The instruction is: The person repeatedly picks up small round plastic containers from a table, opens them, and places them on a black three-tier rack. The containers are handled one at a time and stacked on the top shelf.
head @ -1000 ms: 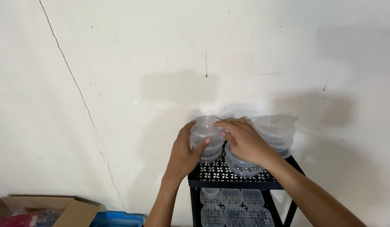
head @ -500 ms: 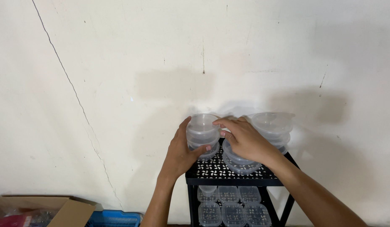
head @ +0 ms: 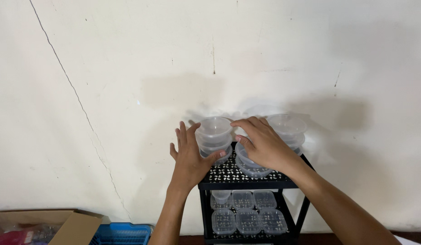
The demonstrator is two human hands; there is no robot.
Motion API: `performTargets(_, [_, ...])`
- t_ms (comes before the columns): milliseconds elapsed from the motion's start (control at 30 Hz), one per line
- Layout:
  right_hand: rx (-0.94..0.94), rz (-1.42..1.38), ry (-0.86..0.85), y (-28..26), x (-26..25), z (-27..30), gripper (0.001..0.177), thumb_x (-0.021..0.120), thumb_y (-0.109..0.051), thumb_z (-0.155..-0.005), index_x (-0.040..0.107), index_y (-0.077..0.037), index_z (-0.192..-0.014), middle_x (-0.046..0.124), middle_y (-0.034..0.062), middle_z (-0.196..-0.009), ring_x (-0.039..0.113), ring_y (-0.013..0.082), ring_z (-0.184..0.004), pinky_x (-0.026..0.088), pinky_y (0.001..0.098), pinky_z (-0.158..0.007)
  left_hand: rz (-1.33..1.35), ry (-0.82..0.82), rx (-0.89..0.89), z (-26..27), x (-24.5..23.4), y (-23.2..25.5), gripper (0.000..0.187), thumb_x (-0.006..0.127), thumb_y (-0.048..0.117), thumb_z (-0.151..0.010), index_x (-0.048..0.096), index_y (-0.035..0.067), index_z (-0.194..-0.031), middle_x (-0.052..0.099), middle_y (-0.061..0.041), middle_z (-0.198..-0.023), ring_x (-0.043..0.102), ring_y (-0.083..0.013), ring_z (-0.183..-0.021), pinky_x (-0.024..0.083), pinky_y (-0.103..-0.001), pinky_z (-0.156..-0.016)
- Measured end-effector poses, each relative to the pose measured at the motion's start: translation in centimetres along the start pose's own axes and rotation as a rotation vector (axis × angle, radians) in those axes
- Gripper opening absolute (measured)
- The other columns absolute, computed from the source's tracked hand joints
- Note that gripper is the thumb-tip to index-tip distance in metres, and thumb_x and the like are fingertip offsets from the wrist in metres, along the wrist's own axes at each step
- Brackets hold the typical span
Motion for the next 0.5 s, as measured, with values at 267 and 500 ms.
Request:
performTargets(267, [-0.012,0.060,0.062,-2.2,-1.4,4.3,0.043,0.061,-0.029,-0.097,0.059,-0.012,-0.136,0.050,0.0142,-0.144,0.038,0.0342,-0.139,0.032,0.0530,-0.113,-0.026,0.004,0.136,4.4,-1.1,4.6,0.097,0.087,0.048,-0.074,0.039,0.004,-0.147,0.002,-0.031,-0.165,-0.005,-0.0483,-0.153,-0.003,-0.071,-0.114])
performTargets(500, [-0.057,0.085,0.117,-4.5,-1.4,11.0,0.044,0.061,-0.035,-0.097,0.061,-0.010,-0.133,0.040,0.0162,-0.153,0.029,0.0394,-0.145,0.027,0.0597,-0.114,0.002,0.082,0.193,9.6,-0.6,6.7,0.083,0.083,0.040,-0.079,0.045,0.004,-0.144,0.017,-0.026,-0.164,0.001,-0.0470,-0.154,-0.005,-0.073,-0.112])
Point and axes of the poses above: each hand's wrist, its own z-axis away from the middle knuckle, its own x-axis out of the palm, y = z × x, the point moved 10 cm from there along -z, towards the middle knuckle
